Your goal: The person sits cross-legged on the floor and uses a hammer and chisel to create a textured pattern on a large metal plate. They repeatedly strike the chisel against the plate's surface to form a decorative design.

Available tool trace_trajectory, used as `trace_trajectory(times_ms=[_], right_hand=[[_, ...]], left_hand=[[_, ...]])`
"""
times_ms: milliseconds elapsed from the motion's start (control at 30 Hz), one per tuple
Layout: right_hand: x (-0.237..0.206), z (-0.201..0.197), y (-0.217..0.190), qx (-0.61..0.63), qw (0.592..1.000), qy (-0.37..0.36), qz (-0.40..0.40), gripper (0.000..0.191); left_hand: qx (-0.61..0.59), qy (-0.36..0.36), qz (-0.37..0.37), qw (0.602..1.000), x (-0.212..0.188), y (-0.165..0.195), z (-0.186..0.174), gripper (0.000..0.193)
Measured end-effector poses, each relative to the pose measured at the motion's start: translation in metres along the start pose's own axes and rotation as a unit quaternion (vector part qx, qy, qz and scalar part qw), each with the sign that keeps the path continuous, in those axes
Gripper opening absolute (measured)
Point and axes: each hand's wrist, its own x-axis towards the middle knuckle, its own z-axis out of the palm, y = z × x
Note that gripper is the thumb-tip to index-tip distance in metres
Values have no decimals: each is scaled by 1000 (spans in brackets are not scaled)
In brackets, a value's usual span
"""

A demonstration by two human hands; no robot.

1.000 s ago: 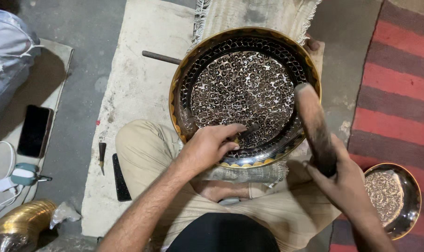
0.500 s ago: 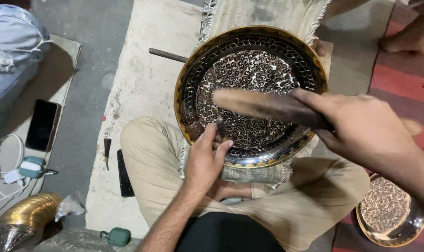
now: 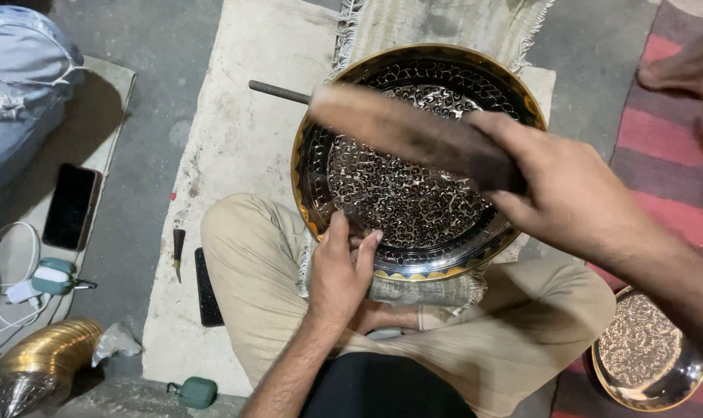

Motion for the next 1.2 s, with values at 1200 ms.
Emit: trace_trajectory(times_ms=[1200], right_hand=[[-152, 168, 51, 312, 872, 268, 265, 60]], left_hand=[[34, -384, 234, 893, 78, 9, -18, 42]])
